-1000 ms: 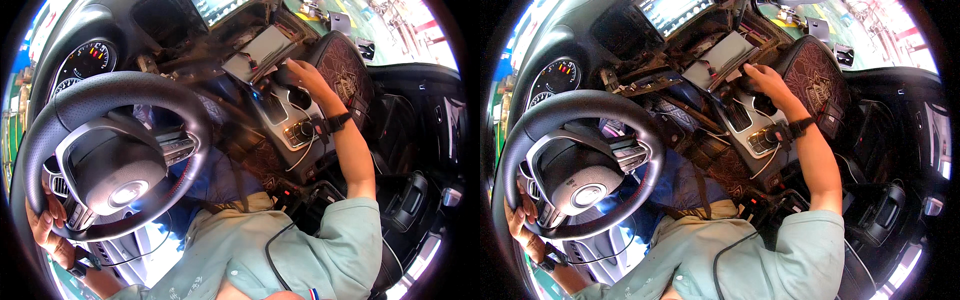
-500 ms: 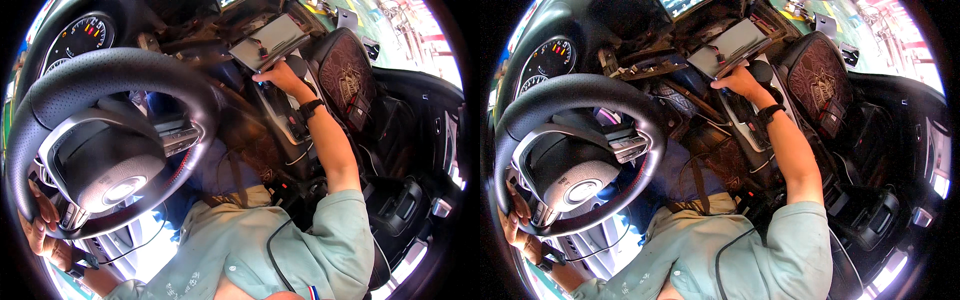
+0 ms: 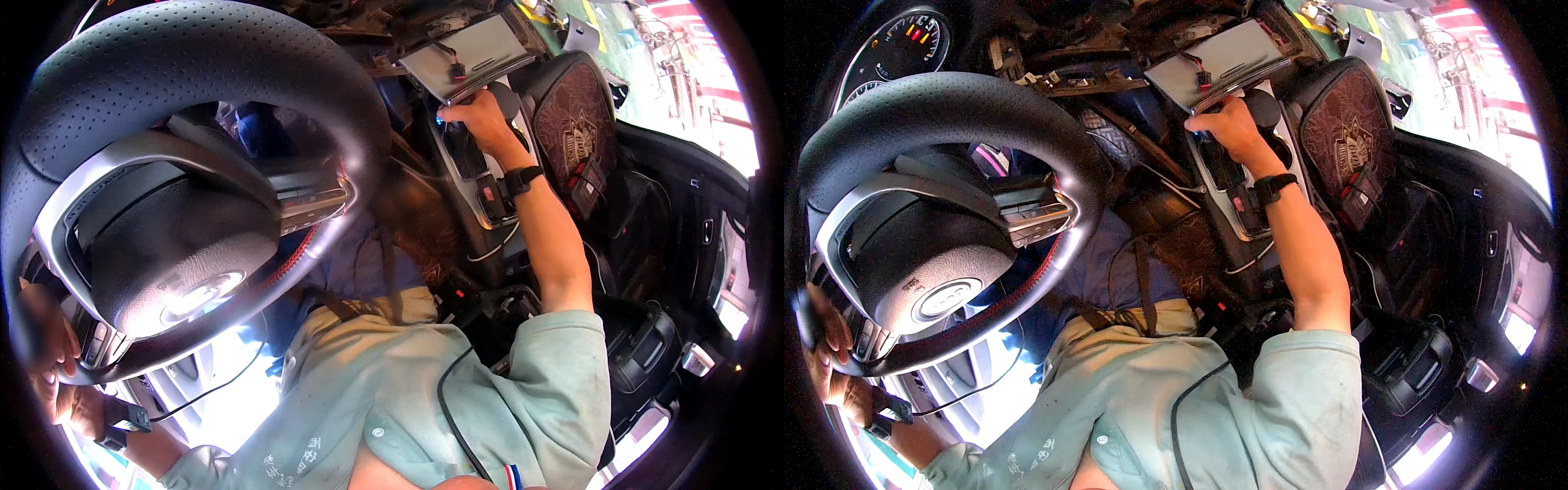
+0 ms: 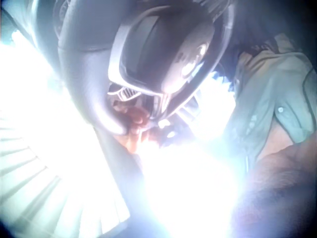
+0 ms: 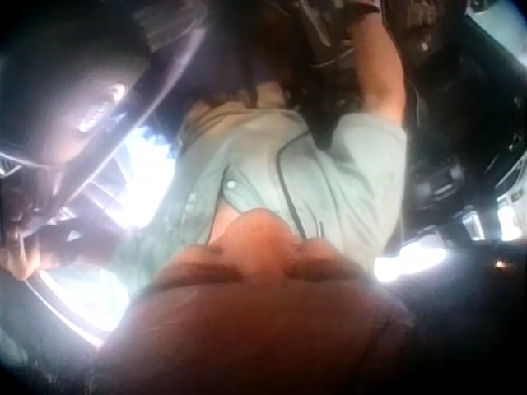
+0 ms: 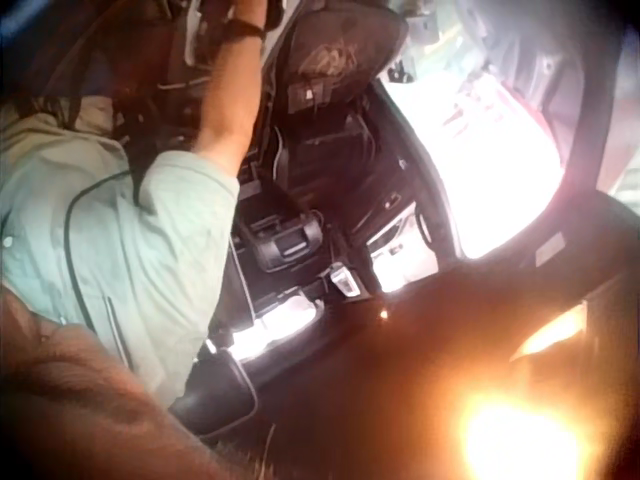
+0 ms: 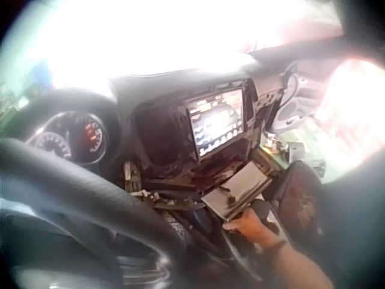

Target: The person enters a car and works on the dashboard area, manipulating wires and plastic trim pieces. They use their hands to adjust components near the center console and steering wheel, occasionally using a small tool to pry or secure parts.

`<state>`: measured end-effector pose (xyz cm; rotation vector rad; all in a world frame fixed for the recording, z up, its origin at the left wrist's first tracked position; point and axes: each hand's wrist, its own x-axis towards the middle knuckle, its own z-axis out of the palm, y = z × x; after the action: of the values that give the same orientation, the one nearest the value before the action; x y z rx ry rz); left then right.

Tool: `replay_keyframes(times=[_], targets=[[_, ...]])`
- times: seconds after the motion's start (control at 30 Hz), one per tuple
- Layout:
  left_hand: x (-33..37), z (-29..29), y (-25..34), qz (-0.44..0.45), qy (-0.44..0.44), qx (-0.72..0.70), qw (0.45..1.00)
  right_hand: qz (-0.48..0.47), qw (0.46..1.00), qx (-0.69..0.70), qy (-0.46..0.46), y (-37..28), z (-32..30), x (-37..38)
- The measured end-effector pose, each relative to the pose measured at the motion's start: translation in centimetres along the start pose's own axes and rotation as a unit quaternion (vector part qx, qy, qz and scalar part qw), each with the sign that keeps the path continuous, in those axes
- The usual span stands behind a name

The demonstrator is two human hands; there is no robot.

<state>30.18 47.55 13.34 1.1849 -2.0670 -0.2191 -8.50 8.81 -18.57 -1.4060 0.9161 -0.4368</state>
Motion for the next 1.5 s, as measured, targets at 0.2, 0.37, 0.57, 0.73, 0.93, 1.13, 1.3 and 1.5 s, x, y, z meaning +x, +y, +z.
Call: replay_keyframes(times=[0.2, 0.37, 0.57, 0.73, 0.93, 1.13, 1.3, 1.5], targets=[[-3.3, 0.5, 4.3, -0.244, 0.063, -0.039, 0.967, 0.021, 0.999, -0.009, -0.034, 1.6, -0.8, 0.9], [-4.9, 1.1, 5.1, -0.288, 0.081, -0.055, 0.953, -0.036, 0.998, -0.039, -0.016, 2.3, -0.6, 1.0], [-5.2, 1.5, 5.6, -0.31, 0.084, -0.067, 0.945, -0.036, 0.997, -0.064, -0.029, 2.1, -1.3, 1.4], [-4.5, 1.4, 6.7, -0.325, 0.083, -0.068, 0.94, -0.061, 0.995, -0.072, -0.012, 1.8, -0.1, 0.7], [-4.2, 1.5, 6.4, -0.334, 0.083, -0.071, 0.936, -0.119, 0.987, -0.105, -0.003, 3.0, -0.2, 1.9], [-3.9, 1.2, 6.4, -0.35, 0.095, -0.062, 0.93, -0.134, 0.971, -0.197, 0.016, 2.1, -0.4, 1.3], [-3.8, 1.3, 6.5, -0.359, 0.105, -0.063, 0.925, -0.103, 0.972, -0.209, 0.02, -0.1, 0.2, -0.1], [-4.4, 1.4, 6.7, -0.365, 0.123, -0.059, 0.921, -0.082, 0.965, -0.247, -0.021, -0.4, -0.3, 0.9]])
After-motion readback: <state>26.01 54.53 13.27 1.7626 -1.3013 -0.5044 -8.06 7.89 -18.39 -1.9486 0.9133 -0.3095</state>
